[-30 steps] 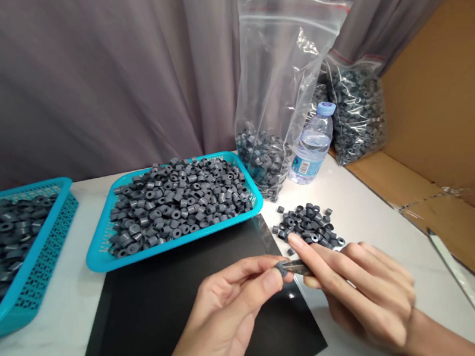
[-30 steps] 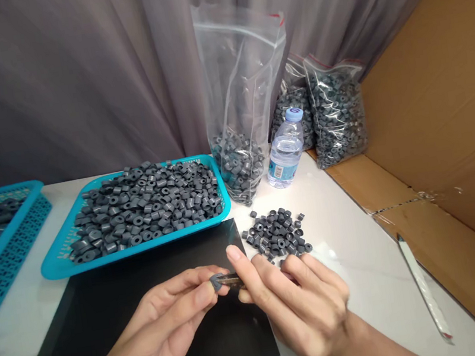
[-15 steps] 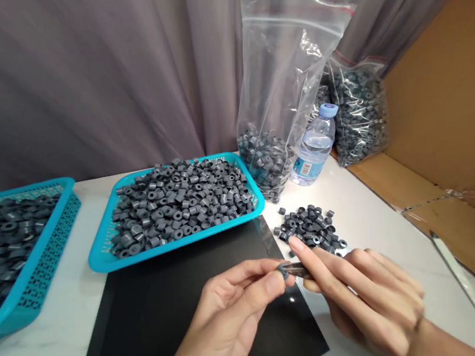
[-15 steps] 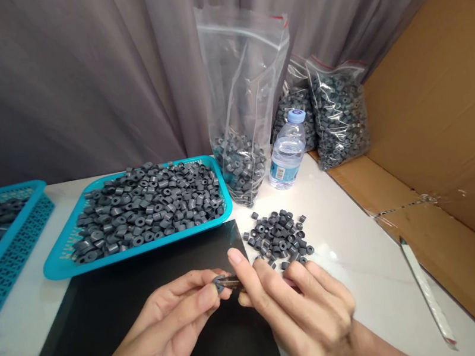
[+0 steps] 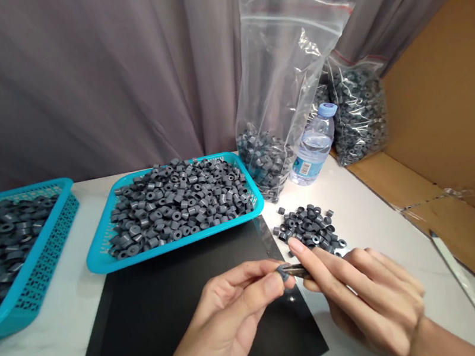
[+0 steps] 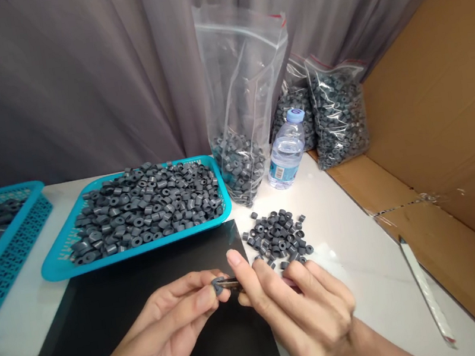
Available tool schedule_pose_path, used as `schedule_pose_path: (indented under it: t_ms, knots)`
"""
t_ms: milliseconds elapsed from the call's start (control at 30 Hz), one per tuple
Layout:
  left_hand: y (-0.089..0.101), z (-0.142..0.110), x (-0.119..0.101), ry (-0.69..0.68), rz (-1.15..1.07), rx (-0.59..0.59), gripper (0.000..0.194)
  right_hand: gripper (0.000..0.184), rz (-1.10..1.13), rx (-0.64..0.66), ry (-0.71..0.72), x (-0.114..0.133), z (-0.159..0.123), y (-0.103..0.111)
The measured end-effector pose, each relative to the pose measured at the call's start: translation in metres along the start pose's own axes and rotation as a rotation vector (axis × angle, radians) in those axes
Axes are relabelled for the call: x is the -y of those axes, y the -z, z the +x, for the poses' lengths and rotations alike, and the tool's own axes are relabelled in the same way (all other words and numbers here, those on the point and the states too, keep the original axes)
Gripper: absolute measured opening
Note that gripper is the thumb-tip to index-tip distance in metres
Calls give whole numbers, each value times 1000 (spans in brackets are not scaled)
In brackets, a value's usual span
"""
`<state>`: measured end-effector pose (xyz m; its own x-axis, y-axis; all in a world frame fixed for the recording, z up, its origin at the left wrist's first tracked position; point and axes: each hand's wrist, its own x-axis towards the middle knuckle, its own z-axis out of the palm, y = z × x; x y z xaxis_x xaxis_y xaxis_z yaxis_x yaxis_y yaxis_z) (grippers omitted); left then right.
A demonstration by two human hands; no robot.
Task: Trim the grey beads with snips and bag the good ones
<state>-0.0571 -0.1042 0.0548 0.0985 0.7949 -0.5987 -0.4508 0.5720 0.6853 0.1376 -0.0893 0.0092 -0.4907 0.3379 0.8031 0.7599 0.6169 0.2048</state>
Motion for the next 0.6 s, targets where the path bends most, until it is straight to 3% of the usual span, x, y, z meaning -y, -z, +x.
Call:
schedule_pose_path:
  t_ms: [333,600]
  knots:
    - [9,6,8,18,-25,18,13,35,-11,-53,34,-3,1,0]
    - [3,0,3,16,5,27,6,42,53,-84,-19,-1,-8,-3]
